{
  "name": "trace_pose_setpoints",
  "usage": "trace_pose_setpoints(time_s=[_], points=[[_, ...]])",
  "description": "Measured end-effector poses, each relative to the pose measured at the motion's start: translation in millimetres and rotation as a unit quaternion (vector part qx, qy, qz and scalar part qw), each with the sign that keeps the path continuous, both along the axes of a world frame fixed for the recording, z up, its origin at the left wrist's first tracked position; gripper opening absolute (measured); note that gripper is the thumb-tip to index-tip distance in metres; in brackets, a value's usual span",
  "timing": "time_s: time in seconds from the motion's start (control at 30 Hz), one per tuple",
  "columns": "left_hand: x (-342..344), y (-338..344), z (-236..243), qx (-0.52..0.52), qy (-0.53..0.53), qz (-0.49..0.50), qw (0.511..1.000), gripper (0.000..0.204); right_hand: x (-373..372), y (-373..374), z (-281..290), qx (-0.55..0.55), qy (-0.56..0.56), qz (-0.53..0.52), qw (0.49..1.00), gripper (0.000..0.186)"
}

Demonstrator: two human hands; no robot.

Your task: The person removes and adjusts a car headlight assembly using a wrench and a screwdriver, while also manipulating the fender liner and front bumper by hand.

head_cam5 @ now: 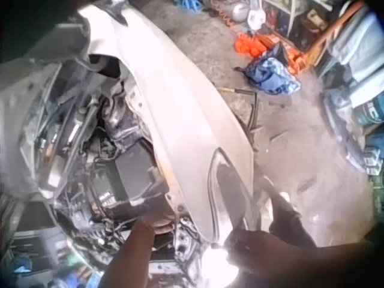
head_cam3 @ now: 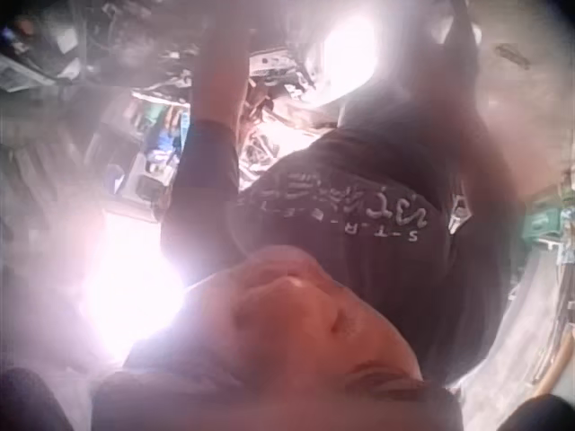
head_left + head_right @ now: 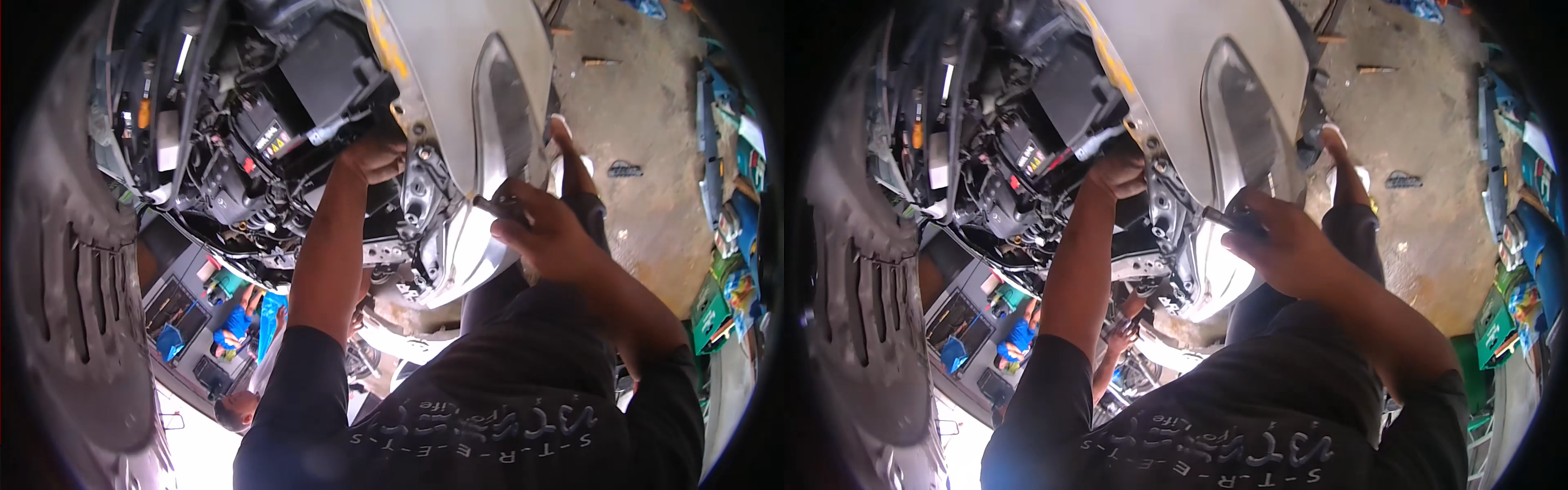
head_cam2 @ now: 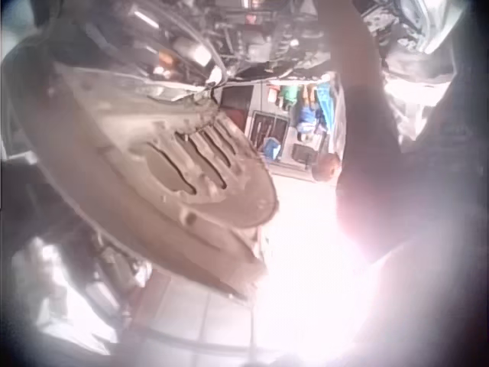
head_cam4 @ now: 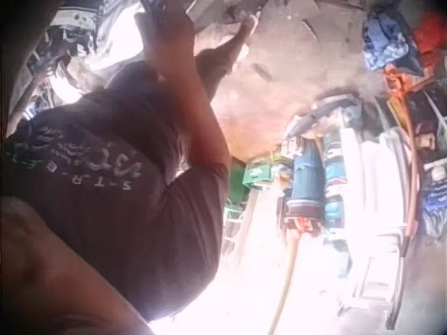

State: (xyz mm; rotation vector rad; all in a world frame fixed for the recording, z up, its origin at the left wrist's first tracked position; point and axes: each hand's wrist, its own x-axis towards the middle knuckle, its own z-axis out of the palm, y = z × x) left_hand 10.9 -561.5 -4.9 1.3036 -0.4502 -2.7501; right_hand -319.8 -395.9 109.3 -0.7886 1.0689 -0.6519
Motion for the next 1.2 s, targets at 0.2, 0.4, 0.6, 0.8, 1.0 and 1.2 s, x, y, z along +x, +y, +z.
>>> trace_pose_setpoints(time_s=[0.2,0.4,0.6,0.8,1.0,1.2], points=[[-51.7,11.9,-28.0,-0.043,0.160,0.054,0.985,0.073,0.1,-34.8,18.7,-0.042,0.121,0.081,0.988,0.026],[-51.6,24.9,-47.2,0.001,0.259,0.104,0.960,0.068,34.0,-54.0,12.4,-0.274,0.246,0.103,0.924,0.028],[-54.9,32.0,-48.9,-0.005,0.274,0.122,0.954,0.060,47.2,-95.4,12.4,-0.469,0.406,0.190,0.761,0.040],[-55.6,35.5,-46.7,-0.006,0.279,0.141,0.950,0.054,52.1,-124.1,22.1,-0.528,0.451,0.277,0.664,0.048],[-52.1,39.5,-64.3,-0.060,0.312,0.177,0.932,0.049,75.2,-153.9,37.3,-0.487,0.436,0.409,0.636,0.049],[-44.2,48.9,-88.9,-0.121,0.340,0.226,0.905,0.046,85.8,-181.0,39.1,-0.440,0.421,0.503,0.613,0.051]])
